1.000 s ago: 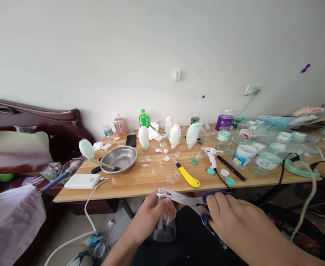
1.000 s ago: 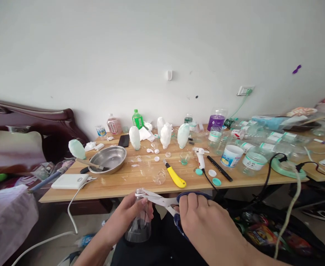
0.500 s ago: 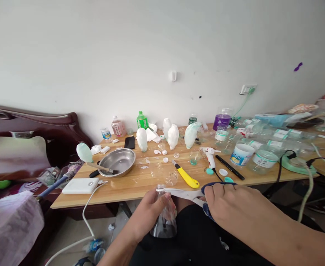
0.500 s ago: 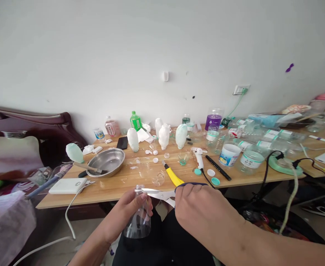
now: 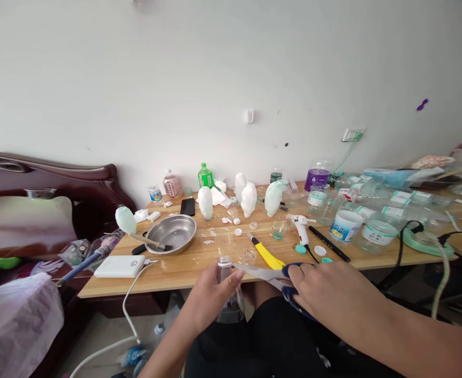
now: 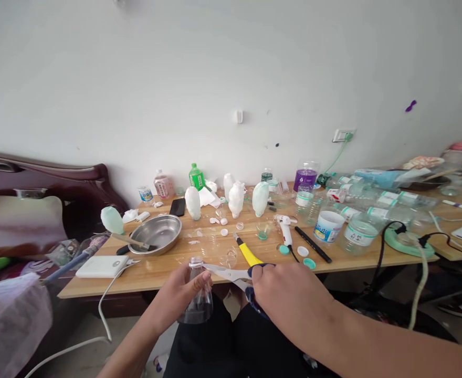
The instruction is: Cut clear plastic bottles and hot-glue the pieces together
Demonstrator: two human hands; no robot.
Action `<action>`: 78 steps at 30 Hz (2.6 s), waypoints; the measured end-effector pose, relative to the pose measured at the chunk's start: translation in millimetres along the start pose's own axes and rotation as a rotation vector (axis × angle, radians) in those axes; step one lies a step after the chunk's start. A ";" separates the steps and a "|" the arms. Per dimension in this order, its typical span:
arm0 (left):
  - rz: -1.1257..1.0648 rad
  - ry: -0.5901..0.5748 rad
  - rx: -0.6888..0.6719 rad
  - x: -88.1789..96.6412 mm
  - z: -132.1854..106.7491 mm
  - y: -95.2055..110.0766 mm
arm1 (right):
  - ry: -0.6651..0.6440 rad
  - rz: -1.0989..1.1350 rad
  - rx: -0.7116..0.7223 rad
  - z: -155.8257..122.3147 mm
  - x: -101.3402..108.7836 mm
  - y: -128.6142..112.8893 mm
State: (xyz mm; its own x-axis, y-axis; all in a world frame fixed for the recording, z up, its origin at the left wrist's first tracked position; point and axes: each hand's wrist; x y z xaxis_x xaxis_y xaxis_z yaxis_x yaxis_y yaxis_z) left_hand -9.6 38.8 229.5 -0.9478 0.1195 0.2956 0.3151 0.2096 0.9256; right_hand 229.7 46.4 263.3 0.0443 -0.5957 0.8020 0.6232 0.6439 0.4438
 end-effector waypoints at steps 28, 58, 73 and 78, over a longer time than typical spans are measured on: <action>-0.226 0.038 -0.104 -5.9 -40.6 11.3 | 0.184 0.051 -0.189 -17.1 7.6 -38.7; -0.367 -0.347 0.087 -14.0 -33.6 5.0 | 0.031 0.113 -0.133 -24.7 4.1 -43.5; -0.234 -0.113 -0.017 -16.7 -32.8 13.7 | 0.007 0.007 -0.105 -33.6 14.7 -20.8; -0.151 -0.067 -0.053 -15.4 -35.8 12.3 | 0.004 -0.024 -0.101 -31.1 12.5 -25.5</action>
State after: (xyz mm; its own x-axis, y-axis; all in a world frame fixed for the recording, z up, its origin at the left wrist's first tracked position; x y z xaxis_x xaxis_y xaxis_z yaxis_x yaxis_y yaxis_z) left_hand 7.2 4.8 244.8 -0.9782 0.1551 0.1377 0.1649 0.1783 0.9701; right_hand 238.7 7.6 249.6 0.0315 -0.6126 0.7898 0.6995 0.5779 0.4203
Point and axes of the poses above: each hand's wrist, its own z-axis towards the middle knuckle, its own x-axis out of the back of the hand, y = z × x, and after that the axes turned 15 degrees about x, right-handed
